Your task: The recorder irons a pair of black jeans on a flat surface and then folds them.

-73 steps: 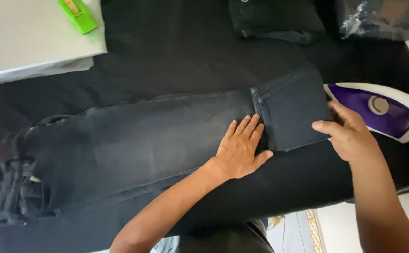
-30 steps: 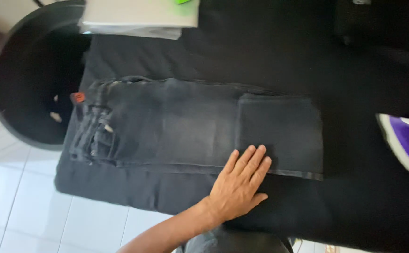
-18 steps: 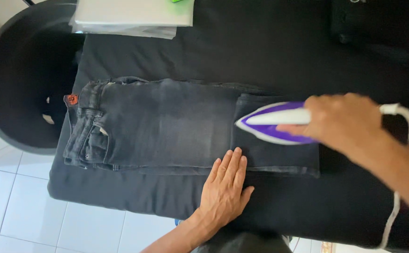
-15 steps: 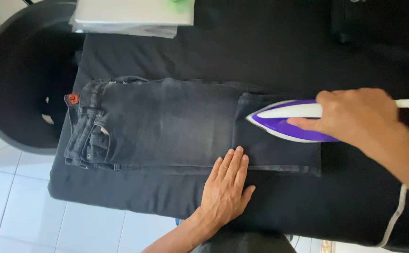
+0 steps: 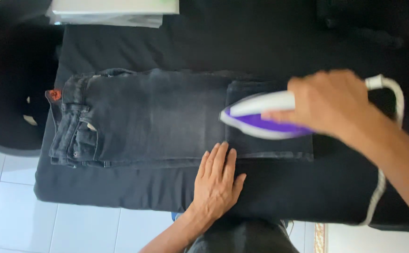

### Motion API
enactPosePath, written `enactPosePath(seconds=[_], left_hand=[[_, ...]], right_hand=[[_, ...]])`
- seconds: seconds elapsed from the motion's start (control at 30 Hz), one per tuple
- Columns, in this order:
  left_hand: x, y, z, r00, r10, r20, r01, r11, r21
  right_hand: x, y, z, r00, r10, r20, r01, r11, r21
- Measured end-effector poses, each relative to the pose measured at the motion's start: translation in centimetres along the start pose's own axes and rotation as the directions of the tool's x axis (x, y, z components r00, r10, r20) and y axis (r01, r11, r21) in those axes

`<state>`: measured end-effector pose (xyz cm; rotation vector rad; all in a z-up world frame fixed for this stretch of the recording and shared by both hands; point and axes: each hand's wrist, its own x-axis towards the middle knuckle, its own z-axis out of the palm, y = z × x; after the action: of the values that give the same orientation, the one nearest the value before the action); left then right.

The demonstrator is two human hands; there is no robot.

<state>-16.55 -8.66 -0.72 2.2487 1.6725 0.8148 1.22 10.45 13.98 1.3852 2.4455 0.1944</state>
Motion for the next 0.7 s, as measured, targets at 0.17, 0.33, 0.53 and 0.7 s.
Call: enactPosePath(seconds=[0.17, 0.33, 0.53, 0.7], left_hand=[[-0.4, 0.2, 0.1, 0.999, -0.014, -0.038, 0.015, 0.999, 0.036], [-0.3, 0.2, 0.0, 0.999, -0.017, -0.043, 0.019, 0.999, 0.046], [-0.3, 0.4, 0.5, 0.998, -0.030, -0.051, 0.032, 0.998, 0.049], [-0.5, 0.2, 0.5, 0.999, -0.029, -0.044, 0.032, 0.997, 0.075]], right_hand=[[-3.1, 0.5, 2.2, 0.982, -0.134, 0.131, 0.141, 0.989, -0.044], [-3.5, 3.9, 4.0, 0.916, 0.078, 0.393, -0.023, 0.989, -0.144], [-3.9, 2.3, 4.8, 0.934, 0.082, 0.348, -0.005, 0.976, -0.216], [-2.3, 3.1, 3.9, 0.975, -0.157, 0.155, 0.170, 0.983, -0.075]])
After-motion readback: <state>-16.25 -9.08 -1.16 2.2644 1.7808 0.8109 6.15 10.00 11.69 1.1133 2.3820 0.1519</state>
